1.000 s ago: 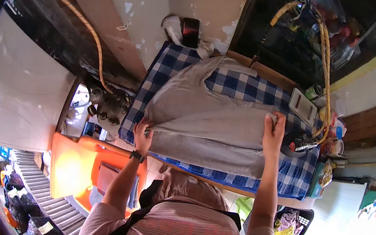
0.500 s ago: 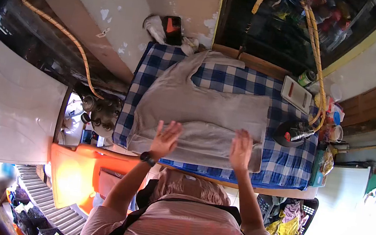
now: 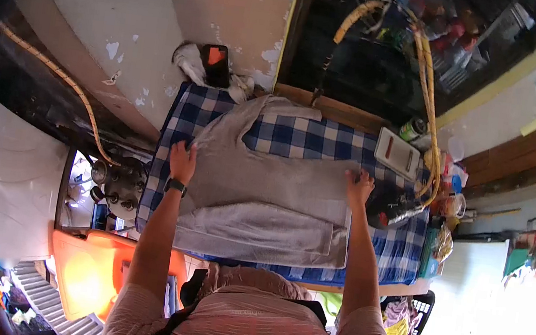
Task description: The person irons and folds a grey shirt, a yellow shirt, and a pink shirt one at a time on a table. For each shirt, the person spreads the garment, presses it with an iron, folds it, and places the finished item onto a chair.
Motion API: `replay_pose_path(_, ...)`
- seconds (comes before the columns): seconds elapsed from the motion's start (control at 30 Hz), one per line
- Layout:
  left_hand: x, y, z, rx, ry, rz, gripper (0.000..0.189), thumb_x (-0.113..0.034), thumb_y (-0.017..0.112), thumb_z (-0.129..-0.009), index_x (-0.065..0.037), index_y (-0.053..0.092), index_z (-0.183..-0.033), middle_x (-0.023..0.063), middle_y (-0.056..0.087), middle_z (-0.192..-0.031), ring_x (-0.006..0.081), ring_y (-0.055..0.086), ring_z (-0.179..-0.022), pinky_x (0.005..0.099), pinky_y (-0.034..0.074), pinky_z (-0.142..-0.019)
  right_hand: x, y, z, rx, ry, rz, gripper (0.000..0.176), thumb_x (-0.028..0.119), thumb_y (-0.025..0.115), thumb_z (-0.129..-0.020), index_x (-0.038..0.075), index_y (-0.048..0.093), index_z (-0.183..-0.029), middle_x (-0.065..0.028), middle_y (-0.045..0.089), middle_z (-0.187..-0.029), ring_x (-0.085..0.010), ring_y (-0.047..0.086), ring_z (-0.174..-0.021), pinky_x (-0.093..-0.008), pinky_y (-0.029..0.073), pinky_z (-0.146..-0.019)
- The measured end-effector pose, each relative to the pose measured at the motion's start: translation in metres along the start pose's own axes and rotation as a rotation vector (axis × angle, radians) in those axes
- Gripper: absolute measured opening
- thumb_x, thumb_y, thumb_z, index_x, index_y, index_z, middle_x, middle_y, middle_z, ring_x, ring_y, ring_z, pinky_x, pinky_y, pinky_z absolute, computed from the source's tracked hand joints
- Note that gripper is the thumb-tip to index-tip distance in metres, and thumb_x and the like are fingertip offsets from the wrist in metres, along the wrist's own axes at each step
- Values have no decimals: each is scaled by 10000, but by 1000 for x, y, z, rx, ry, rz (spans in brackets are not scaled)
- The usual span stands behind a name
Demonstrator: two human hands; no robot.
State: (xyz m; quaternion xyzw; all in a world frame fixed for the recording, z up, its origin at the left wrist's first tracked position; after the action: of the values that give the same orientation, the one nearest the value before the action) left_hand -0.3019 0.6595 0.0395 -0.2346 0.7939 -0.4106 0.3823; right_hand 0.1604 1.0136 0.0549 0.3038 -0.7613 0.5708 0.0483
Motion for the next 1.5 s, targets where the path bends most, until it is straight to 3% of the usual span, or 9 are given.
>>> replay_pose_path(0.1,-7,12,-12,247,-98,94,256,-333,518,-955,-94,546,-1040,138,597,-961,357,592,-862,466,475,-702,10,19,-27,150,64,-38,481,306,744,-741,19,577,-1089,-186,572,-1049,-365,518,-1003,-485,375,-906)
replay_pose_path(0.17,-19,-13,-19,-71,184,-19,246,-336,516,-956,-94,531,-995,122,592,-866,368,586,-758,482,474,-642,-6,43,-35,319,160,-94,512,317,769,-714,20,577,-1084,-181,570,-1061,-365,506,-1032,-492,355,-923)
replay_pose_path(0.27,-8,-7,-21,0,46,-80,264,-348,498,-963,-88,545,-953,115,598,-860,347,587,-795,464,470,-689,-41,60,-35,365,436,-364,465,272,774,-715,33,586,-1067,-156,580,-1035,-366,491,-1062,-500,321,-960)
replay_pose_path(0.53,-30,52,-63,344,121,246,369,-388,581,-922,-64,616,-1095,48,613,-820,205,586,-772,354,450,-715,77,23,-34,418,-554,147,230,73,641,-762,58,600,-988,-138,523,-1066,-350,499,-1033,-505,368,-917)
replay_pose_path(0.67,-36,-8,-68,692,-222,785,312,-338,637,-899,-45,603,-1003,-6,533,-753,91,511,-687,271,415,-627,76,-22,-16,289,-482,44,201,54,630,-751,50,590,-948,-150,537,-1033,-360,505,-979,-481,400,-880)
replay_pose_path(0.87,-9,-114,14,1099,232,435,240,-257,690,-874,-51,568,-861,-31,526,-752,25,476,-708,218,388,-602,57,-100,90,163,-497,-12,233,-15,586,-759,71,537,-970,-139,535,-1213,-355,481,-1149,-505,390,-936)
replay_pose_path(0.97,31,-97,66,1179,-126,803,294,-297,718,-847,-37,585,-823,-7,600,-731,40,561,-702,237,431,-593,31,-87,135,248,-504,26,362,-25,588,-753,70,528,-1098,-145,502,-1309,-351,443,-1242,-503,357,-1003)
replay_pose_path(1.3,55,-49,78,24,-194,329,445,-423,529,-936,13,589,-873,245,611,-797,443,580,-788,451,447,-653,39,-89,139,263,-526,14,575,-54,547,-750,96,515,-1304,-118,525,-1327,-309,423,-1296,-465,304,-1102)
replay_pose_path(1.5,43,-78,84,-9,-110,275,348,-342,528,-948,-29,556,-1097,261,622,-858,454,585,-831,486,465,-689,23,-85,149,329,-570,94,509,-41,520,-769,93,577,-1257,-102,506,-1354,-299,384,-1329,-465,279,-1116)
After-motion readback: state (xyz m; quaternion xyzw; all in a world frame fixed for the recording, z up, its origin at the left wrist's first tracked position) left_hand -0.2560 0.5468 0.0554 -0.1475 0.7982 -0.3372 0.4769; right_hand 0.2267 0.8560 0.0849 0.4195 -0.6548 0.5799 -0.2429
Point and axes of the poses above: each hand's wrist, its own z-axis away from the middle knuckle, its own y-axis out of the palm, x = y × z, the point moved 8 cm from there along -z, towards the middle knuckle
